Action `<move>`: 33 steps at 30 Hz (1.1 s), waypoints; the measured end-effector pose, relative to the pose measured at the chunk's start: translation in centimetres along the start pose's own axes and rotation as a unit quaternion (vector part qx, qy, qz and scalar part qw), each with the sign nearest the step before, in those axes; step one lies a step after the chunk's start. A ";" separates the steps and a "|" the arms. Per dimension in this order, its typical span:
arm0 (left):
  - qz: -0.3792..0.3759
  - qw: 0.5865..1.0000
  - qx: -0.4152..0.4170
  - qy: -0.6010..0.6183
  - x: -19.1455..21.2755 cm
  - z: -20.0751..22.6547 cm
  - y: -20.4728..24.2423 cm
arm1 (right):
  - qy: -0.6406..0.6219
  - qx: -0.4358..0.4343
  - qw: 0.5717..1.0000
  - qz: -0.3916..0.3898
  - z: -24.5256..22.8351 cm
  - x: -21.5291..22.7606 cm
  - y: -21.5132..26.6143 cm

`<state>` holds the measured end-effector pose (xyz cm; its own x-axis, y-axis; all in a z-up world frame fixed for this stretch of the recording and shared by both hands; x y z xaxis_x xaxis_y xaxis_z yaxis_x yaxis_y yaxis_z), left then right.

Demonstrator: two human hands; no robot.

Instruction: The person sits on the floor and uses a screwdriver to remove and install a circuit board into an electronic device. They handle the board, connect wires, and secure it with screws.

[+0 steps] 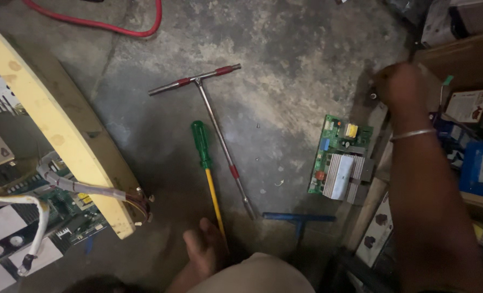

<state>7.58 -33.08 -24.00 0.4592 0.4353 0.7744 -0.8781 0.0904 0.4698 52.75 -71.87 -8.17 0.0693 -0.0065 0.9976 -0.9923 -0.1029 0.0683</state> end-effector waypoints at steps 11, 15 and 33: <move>-0.015 0.998 -0.022 0.062 2.8 -0.5 0.1 | -0.033 0.055 0.995 0.082 3.9 -1.3 0.0; -0.039 0.986 -0.038 0.156 5.6 -2.9 3.0 | -0.154 -0.133 0.979 0.021 5.0 1.1 1.0; -0.104 0.500 0.094 0.854 13.9 -8.7 11.0 | -0.180 0.399 0.864 -0.249 -58.6 15.1 39.2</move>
<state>3.10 -18.27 -11.70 -0.3891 0.5786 -0.7168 -0.7327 0.2773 0.6215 8.88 -17.73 10.37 0.6370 -0.0592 0.7686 -0.4547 -0.8340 0.3126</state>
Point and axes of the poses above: each hand's wrist, its own y-axis away from the middle knuckle, its own x-axis out of the back of the hand, z = x × y, the point moved 8 cm from there along -y, towards the middle knuckle, and after that the axes turned 9 degrees about -y, right-handed, at the moved point
